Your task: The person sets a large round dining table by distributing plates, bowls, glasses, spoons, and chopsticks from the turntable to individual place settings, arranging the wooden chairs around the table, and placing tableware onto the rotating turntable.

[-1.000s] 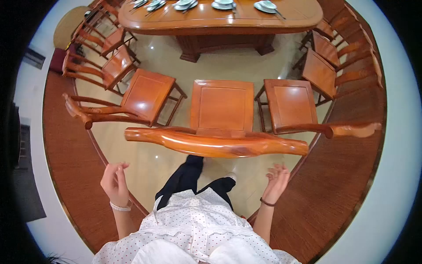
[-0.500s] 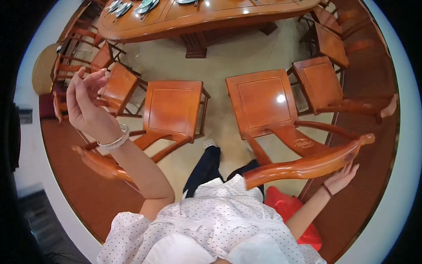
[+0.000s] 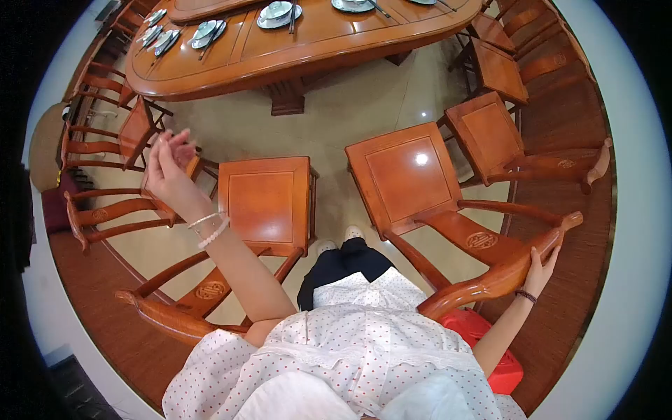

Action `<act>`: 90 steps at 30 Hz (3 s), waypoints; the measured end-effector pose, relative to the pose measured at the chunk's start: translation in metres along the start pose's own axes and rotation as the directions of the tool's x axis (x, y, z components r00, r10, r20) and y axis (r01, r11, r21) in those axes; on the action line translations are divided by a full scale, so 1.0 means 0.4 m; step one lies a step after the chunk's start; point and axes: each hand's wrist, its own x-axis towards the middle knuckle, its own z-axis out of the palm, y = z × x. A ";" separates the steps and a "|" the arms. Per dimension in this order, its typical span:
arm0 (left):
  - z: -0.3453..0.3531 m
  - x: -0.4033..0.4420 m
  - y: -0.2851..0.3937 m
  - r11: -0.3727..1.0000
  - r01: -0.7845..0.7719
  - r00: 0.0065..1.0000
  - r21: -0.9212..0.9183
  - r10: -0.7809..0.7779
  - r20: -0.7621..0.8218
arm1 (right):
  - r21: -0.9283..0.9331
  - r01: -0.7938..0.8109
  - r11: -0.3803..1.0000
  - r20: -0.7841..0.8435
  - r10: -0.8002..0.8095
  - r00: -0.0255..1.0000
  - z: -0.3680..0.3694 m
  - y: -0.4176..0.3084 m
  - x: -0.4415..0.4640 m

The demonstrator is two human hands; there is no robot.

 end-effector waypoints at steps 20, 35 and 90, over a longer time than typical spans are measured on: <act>0.249 -0.021 -0.424 0.497 -0.556 0.222 0.666 -0.684 0.695 | -0.289 0.098 0.952 -0.035 -0.113 0.993 0.024 -0.082 -0.028; 0.294 0.463 -0.638 0.362 -0.268 0.479 0.893 -0.754 0.449 | -0.816 0.018 0.578 0.007 -0.021 1.000 -0.033 -0.106 0.022; 0.286 0.621 -0.909 0.669 0.636 0.771 0.385 -0.575 -0.274 | 0.022 0.976 -0.215 0.862 -0.490 -0.128 2.699 -1.210 -0.013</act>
